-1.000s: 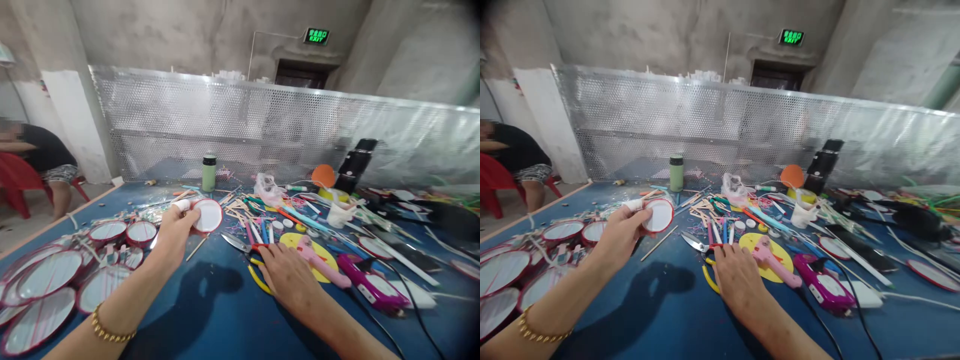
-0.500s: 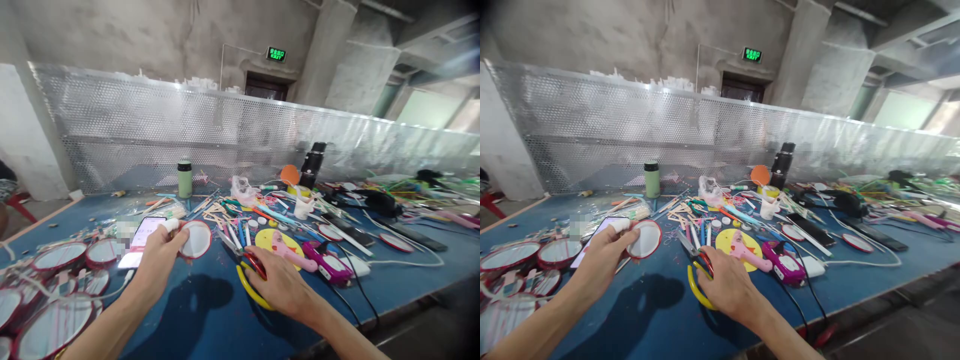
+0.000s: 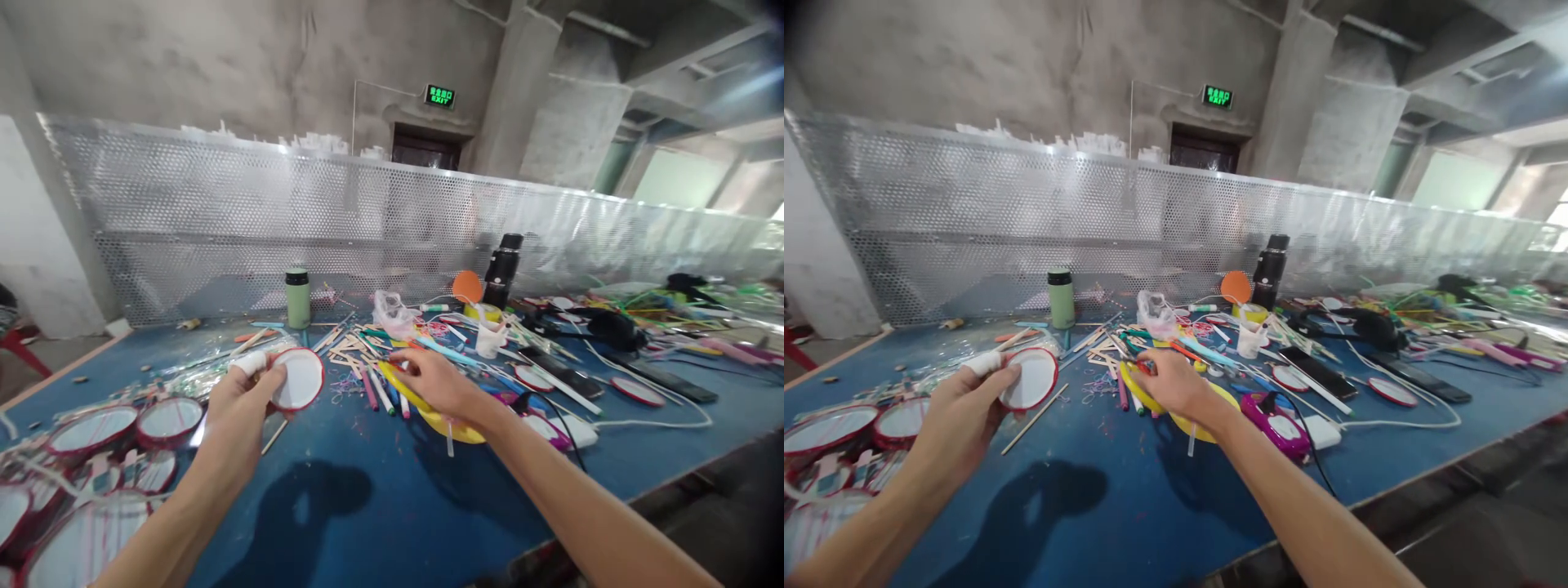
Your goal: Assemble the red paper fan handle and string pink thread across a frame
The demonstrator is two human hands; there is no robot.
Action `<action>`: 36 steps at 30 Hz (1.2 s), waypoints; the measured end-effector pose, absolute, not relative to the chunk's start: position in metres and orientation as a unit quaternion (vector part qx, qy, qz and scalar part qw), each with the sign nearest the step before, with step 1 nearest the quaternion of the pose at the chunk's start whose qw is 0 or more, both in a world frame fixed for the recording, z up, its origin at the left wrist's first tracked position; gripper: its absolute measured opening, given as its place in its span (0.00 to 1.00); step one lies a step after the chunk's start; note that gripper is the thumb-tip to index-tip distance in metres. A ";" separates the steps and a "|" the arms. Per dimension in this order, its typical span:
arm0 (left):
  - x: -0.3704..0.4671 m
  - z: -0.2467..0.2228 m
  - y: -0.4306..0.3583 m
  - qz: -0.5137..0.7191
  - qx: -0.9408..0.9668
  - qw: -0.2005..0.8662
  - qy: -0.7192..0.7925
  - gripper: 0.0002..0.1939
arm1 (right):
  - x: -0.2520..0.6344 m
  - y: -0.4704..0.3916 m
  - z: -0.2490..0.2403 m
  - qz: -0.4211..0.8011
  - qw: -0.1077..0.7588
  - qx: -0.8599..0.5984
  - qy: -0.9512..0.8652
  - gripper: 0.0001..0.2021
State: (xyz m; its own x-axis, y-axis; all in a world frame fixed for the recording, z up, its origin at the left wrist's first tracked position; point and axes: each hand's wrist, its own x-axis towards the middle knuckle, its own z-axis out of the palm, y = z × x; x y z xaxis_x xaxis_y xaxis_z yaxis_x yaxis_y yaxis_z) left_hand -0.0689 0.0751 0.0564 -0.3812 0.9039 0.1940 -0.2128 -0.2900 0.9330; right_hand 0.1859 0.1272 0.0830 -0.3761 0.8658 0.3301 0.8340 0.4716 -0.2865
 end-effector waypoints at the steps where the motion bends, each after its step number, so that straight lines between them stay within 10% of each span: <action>1: -0.071 0.057 0.076 0.711 0.388 0.389 0.439 0.15 | 0.181 0.142 0.090 0.038 0.197 -0.496 -0.845 0.13; 15: -0.083 0.064 0.080 0.718 0.400 0.377 0.427 0.10 | 0.150 0.275 0.062 -0.050 0.022 -0.359 -0.932 0.15; 36: -0.047 0.024 0.083 0.558 0.446 0.500 0.490 0.11 | 0.077 0.236 0.034 -0.117 -0.045 -0.401 -0.907 0.16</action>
